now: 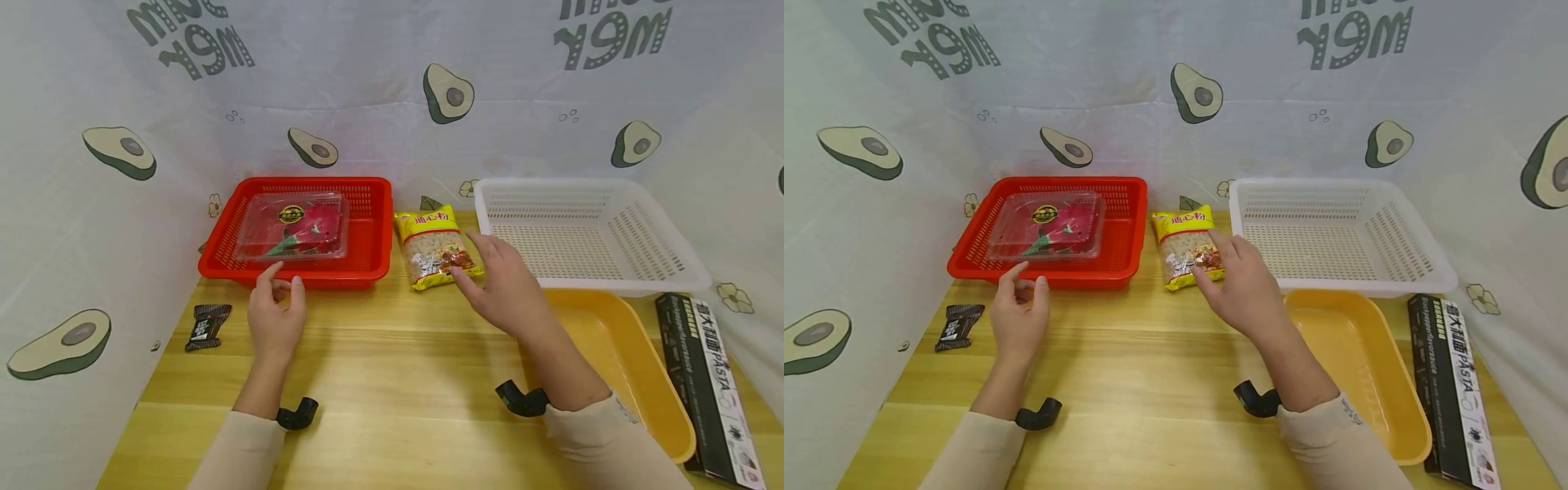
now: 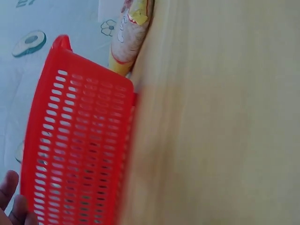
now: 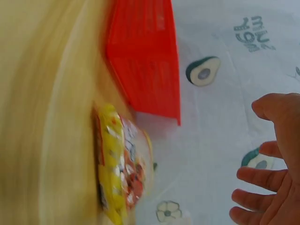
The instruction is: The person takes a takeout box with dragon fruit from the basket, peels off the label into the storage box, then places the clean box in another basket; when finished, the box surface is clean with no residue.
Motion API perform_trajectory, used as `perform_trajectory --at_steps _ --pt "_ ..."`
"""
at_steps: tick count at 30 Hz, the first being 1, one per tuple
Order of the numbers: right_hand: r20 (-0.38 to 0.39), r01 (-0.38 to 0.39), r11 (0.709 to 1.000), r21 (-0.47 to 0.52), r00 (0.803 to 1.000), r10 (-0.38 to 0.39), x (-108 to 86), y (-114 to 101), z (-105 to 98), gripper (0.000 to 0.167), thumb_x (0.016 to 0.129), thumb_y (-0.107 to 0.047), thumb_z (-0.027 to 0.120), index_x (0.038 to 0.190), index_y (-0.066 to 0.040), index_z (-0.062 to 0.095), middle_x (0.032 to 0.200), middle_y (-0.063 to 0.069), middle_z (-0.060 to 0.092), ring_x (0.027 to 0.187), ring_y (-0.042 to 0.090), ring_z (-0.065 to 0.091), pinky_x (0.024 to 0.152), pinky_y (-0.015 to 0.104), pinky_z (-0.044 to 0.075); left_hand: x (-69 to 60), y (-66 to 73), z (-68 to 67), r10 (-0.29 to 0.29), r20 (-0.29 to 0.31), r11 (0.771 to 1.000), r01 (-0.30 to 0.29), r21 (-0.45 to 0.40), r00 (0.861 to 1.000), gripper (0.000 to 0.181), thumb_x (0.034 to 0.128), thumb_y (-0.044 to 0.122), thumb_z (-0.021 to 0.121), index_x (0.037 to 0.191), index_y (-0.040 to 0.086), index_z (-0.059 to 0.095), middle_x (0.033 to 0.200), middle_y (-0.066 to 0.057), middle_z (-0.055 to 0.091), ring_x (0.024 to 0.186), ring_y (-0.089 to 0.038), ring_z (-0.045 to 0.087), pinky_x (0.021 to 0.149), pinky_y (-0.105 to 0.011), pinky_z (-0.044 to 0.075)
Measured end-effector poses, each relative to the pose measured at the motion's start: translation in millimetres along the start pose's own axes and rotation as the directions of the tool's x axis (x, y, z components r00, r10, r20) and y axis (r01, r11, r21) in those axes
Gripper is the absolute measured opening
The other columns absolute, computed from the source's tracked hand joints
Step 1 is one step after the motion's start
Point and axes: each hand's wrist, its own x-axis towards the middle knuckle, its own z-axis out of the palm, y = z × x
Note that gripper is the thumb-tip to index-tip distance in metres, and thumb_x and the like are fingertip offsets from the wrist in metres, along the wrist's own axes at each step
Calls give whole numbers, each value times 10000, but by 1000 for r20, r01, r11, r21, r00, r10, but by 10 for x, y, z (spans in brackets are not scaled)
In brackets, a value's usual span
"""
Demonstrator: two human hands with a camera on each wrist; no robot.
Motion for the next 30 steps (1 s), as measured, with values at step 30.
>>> perform_trajectory --at_steps 30 --pt "137 -144 788 598 988 77 950 -1174 928 566 994 -437 599 1507 -267 430 1510 66 509 1356 313 530 1075 499 512 500 -588 -120 -370 -85 920 351 -176 925 676 980 469 616 1534 207 332 1452 -147 546 1164 -240 543 990 -373 442"
